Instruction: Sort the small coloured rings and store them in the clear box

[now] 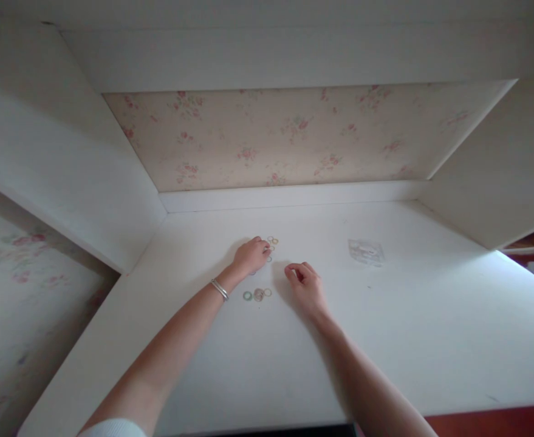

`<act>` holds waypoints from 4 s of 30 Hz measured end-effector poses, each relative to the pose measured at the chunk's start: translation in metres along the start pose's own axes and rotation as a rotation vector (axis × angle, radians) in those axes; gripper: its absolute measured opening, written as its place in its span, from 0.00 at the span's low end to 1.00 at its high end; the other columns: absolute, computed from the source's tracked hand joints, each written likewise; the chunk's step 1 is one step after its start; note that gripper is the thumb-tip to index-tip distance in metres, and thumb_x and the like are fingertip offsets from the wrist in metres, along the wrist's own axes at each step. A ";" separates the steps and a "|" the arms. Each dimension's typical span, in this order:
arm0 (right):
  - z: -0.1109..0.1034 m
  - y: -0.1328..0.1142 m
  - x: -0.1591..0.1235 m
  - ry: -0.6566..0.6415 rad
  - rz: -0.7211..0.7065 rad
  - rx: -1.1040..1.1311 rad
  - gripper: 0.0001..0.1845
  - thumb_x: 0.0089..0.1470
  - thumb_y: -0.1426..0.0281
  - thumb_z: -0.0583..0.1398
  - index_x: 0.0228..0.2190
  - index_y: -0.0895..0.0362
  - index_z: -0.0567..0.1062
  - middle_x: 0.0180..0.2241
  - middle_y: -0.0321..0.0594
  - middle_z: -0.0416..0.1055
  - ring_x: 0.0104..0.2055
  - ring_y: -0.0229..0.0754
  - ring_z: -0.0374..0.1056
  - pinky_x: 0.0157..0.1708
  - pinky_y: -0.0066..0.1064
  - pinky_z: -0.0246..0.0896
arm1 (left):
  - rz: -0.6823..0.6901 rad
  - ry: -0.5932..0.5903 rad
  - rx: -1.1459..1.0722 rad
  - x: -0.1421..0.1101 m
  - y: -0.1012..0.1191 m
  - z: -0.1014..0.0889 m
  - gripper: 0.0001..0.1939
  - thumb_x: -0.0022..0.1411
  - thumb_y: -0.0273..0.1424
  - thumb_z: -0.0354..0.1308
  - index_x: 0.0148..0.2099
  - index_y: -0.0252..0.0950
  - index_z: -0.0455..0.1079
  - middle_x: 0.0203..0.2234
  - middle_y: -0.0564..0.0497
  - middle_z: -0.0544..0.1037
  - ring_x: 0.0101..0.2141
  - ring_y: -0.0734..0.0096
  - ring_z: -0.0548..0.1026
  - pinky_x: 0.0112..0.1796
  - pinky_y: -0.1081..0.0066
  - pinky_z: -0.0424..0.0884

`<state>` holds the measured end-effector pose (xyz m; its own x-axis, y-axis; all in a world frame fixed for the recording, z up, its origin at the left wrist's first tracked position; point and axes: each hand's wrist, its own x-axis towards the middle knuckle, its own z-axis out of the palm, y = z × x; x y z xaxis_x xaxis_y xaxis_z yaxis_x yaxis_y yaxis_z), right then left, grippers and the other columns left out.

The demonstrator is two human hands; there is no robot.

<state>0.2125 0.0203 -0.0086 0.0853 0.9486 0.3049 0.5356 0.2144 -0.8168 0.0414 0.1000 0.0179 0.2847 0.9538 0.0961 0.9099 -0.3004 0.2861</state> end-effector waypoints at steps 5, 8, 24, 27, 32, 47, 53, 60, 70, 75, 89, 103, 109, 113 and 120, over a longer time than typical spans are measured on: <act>0.001 0.001 0.002 -0.026 0.003 0.018 0.13 0.54 0.63 0.54 0.30 0.56 0.77 0.23 0.33 0.60 0.25 0.36 0.58 0.28 0.28 0.52 | 0.052 -0.042 0.035 0.018 0.005 0.006 0.12 0.64 0.35 0.49 0.41 0.40 0.73 0.38 0.48 0.73 0.39 0.66 0.74 0.38 0.71 0.66; 0.001 0.002 0.003 -0.029 0.006 0.025 0.14 0.54 0.63 0.54 0.30 0.56 0.77 0.23 0.33 0.60 0.25 0.36 0.58 0.28 0.28 0.52 | 0.082 -0.060 0.063 0.019 0.005 0.005 0.12 0.65 0.34 0.48 0.39 0.40 0.73 0.38 0.49 0.72 0.38 0.68 0.73 0.37 0.72 0.65; 0.000 -0.001 -0.003 -0.146 -0.099 -0.007 0.12 0.55 0.65 0.54 0.30 0.55 0.76 0.25 0.35 0.64 0.24 0.34 0.58 0.26 0.26 0.53 | 0.107 -0.090 0.093 0.016 0.007 0.000 0.11 0.66 0.32 0.47 0.43 0.40 0.71 0.41 0.48 0.70 0.36 0.69 0.74 0.36 0.71 0.65; 0.000 -0.004 -0.008 -0.259 -0.206 -0.042 0.11 0.56 0.69 0.54 0.30 0.54 0.76 0.27 0.36 0.67 0.25 0.33 0.60 0.27 0.25 0.53 | 0.112 -0.105 0.092 0.017 0.006 0.000 0.11 0.65 0.30 0.47 0.40 0.38 0.72 0.40 0.48 0.70 0.36 0.68 0.74 0.35 0.71 0.65; 0.001 -0.005 -0.010 -0.323 -0.288 -0.140 0.10 0.53 0.73 0.55 0.33 0.54 0.77 0.31 0.37 0.70 0.29 0.34 0.64 0.32 0.26 0.55 | 0.121 -0.138 0.102 0.019 0.006 0.001 0.09 0.59 0.22 0.52 0.38 0.36 0.72 0.38 0.47 0.71 0.36 0.69 0.74 0.34 0.72 0.66; -0.003 -0.004 -0.010 -0.391 -0.386 -0.286 0.13 0.50 0.76 0.57 0.30 0.49 0.80 0.31 0.34 0.72 0.32 0.35 0.67 0.38 0.29 0.54 | 0.042 -0.036 0.101 0.021 0.004 0.002 0.13 0.66 0.29 0.44 0.48 0.39 0.68 0.44 0.46 0.68 0.36 0.67 0.73 0.36 0.70 0.66; -0.003 -0.002 -0.010 -0.397 -0.397 -0.274 0.13 0.49 0.76 0.56 0.27 0.50 0.80 0.30 0.34 0.72 0.32 0.35 0.67 0.39 0.29 0.53 | 0.112 -0.085 0.071 0.024 0.009 0.003 0.11 0.64 0.34 0.49 0.46 0.42 0.70 0.43 0.49 0.70 0.35 0.69 0.73 0.35 0.71 0.66; -0.005 -0.003 -0.012 -0.318 -0.356 -0.171 0.13 0.49 0.77 0.55 0.26 0.52 0.79 0.29 0.35 0.71 0.28 0.34 0.65 0.33 0.26 0.56 | 0.110 -0.119 0.045 0.029 0.014 0.004 0.11 0.63 0.30 0.49 0.37 0.36 0.73 0.39 0.47 0.72 0.37 0.68 0.73 0.36 0.71 0.66; -0.005 0.003 -0.002 -0.043 -0.140 0.007 0.14 0.51 0.75 0.53 0.28 0.55 0.78 0.26 0.36 0.69 0.25 0.34 0.63 0.27 0.26 0.55 | 0.115 -0.050 -0.060 -0.032 0.025 -0.011 0.12 0.66 0.34 0.47 0.41 0.38 0.72 0.39 0.50 0.71 0.37 0.70 0.73 0.41 0.72 0.66; -0.004 0.002 0.000 -0.045 -0.098 0.028 0.14 0.50 0.75 0.53 0.28 0.55 0.78 0.27 0.36 0.70 0.26 0.35 0.64 0.29 0.26 0.57 | 0.153 -0.044 -0.046 -0.086 0.030 -0.018 0.12 0.67 0.34 0.47 0.41 0.40 0.71 0.36 0.51 0.70 0.33 0.73 0.72 0.37 0.73 0.67; -0.004 0.003 -0.002 -0.033 -0.099 0.027 0.14 0.50 0.75 0.53 0.28 0.55 0.78 0.28 0.37 0.71 0.30 0.37 0.67 0.33 0.28 0.59 | 0.218 -0.150 0.090 -0.116 0.035 -0.014 0.14 0.67 0.31 0.44 0.40 0.41 0.73 0.33 0.51 0.71 0.33 0.70 0.72 0.31 0.73 0.65; -0.003 0.004 -0.003 -0.060 -0.094 0.019 0.14 0.50 0.75 0.53 0.29 0.54 0.78 0.28 0.37 0.71 0.30 0.37 0.67 0.33 0.27 0.59 | 0.181 -0.129 0.162 -0.114 0.041 -0.009 0.16 0.68 0.32 0.41 0.41 0.41 0.72 0.34 0.49 0.70 0.32 0.69 0.72 0.31 0.71 0.67; -0.004 0.004 -0.002 -0.056 -0.108 0.012 0.14 0.51 0.75 0.52 0.28 0.55 0.78 0.28 0.37 0.70 0.29 0.36 0.66 0.31 0.27 0.58 | 0.141 -0.070 0.072 -0.118 0.038 -0.018 0.15 0.67 0.33 0.43 0.43 0.42 0.72 0.35 0.50 0.71 0.34 0.70 0.73 0.34 0.71 0.69; -0.004 0.004 -0.004 -0.074 -0.109 0.004 0.14 0.51 0.74 0.52 0.29 0.55 0.78 0.27 0.37 0.70 0.28 0.36 0.65 0.29 0.27 0.57 | 0.025 0.126 -0.080 -0.124 0.018 -0.031 0.14 0.67 0.33 0.45 0.46 0.41 0.70 0.38 0.49 0.73 0.36 0.71 0.73 0.41 0.72 0.69; 0.001 0.010 0.008 -0.106 -0.059 -0.082 0.14 0.52 0.69 0.52 0.33 0.55 0.78 0.29 0.38 0.72 0.28 0.38 0.66 0.30 0.29 0.59 | -0.112 0.238 -0.304 -0.134 -0.038 -0.027 0.12 0.65 0.32 0.48 0.42 0.38 0.72 0.37 0.50 0.76 0.39 0.70 0.74 0.42 0.71 0.69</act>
<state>0.2178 0.0303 -0.0143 -0.0352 0.9551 0.2943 0.6043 0.2549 -0.7549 -0.0395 -0.0164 0.0198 0.0781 0.9634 0.2565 0.7903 -0.2166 0.5732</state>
